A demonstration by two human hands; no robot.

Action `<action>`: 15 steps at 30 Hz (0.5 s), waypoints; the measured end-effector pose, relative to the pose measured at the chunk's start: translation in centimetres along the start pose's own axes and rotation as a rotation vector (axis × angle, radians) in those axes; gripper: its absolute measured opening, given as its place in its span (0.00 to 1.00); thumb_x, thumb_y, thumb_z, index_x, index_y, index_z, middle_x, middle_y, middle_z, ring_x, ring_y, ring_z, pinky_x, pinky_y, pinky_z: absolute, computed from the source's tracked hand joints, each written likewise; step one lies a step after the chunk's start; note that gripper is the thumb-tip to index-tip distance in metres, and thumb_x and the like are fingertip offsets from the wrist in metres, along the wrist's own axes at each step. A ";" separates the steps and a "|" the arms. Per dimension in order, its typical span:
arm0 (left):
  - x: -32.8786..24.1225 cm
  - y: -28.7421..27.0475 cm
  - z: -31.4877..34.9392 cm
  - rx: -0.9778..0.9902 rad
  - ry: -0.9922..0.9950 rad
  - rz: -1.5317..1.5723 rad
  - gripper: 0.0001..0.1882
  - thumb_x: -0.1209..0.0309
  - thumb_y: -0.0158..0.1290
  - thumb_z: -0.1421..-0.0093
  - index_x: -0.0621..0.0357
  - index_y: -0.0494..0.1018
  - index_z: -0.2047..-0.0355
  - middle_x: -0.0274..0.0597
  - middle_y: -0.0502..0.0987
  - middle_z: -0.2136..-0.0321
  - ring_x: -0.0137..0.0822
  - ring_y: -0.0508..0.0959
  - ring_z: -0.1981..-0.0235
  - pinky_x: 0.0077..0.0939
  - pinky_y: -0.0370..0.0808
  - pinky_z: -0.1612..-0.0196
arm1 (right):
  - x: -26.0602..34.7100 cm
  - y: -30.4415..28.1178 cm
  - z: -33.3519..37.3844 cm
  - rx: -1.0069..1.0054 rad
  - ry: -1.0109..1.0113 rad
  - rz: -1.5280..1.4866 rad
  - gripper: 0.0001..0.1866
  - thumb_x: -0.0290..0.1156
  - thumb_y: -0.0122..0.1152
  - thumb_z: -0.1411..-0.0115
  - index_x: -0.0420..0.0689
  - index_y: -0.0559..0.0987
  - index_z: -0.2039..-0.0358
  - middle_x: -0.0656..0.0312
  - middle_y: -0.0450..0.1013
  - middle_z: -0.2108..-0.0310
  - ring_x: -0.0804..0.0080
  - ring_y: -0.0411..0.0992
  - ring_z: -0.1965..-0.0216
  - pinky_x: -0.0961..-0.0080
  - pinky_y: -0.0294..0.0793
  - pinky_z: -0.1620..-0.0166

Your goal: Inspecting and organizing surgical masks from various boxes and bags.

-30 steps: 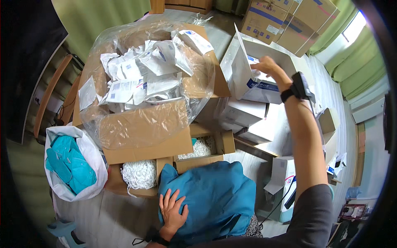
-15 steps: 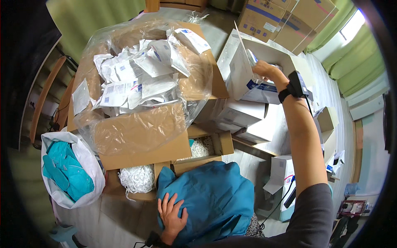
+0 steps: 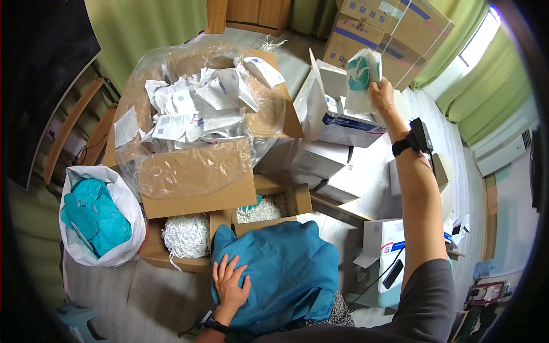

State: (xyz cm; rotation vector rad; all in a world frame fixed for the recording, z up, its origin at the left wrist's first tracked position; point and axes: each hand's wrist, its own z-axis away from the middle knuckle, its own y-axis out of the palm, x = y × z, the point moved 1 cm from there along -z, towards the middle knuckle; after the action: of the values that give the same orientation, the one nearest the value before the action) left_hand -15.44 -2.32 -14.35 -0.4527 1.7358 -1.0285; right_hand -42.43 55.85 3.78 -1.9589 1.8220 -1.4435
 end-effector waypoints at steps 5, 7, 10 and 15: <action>-0.7 0.1 -0.1 0.042 0.041 -0.010 0.19 0.67 0.60 0.48 0.54 0.77 0.54 0.45 0.70 0.43 0.51 0.61 0.35 0.55 0.47 0.32 | 4.8 -7.3 2.9 0.176 0.154 -0.507 0.10 0.29 0.49 0.41 0.36 0.76 0.67 0.67 0.67 0.79 0.78 0.66 0.78 0.75 0.65 0.75; -1.8 -0.8 0.0 0.021 -0.012 0.036 0.25 0.69 0.61 0.47 0.55 0.72 0.47 0.47 0.69 0.42 0.50 0.61 0.36 0.53 0.48 0.33 | 6.8 -8.2 7.4 0.335 0.036 -0.554 0.10 0.29 0.49 0.40 0.35 0.76 0.67 0.65 0.68 0.78 0.78 0.66 0.77 0.76 0.65 0.76; -6.5 -3.6 -1.6 -0.167 0.026 0.245 0.27 0.71 0.60 0.46 0.59 0.71 0.45 0.49 0.70 0.43 0.49 0.68 0.40 0.44 0.62 0.37 | 12.3 -10.3 17.8 0.601 0.029 -0.466 0.11 0.30 0.50 0.38 0.36 0.76 0.67 0.66 0.70 0.77 0.79 0.67 0.76 0.78 0.66 0.76; -12.5 -3.0 -1.1 0.226 -0.253 1.240 0.46 0.58 0.63 0.43 0.60 0.49 0.33 0.54 0.57 0.36 0.47 0.62 0.37 0.39 0.63 0.37 | 17.3 -12.5 37.5 1.210 0.200 -0.064 0.24 0.38 0.53 0.39 0.30 0.70 0.49 0.42 0.76 0.73 0.50 0.78 0.72 0.60 0.77 0.68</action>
State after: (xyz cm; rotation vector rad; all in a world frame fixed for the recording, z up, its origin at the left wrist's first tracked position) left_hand -11.87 5.32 -4.58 0.5881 1.2635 -0.2180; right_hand -11.16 26.31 0.76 -1.2272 0.5352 -2.0583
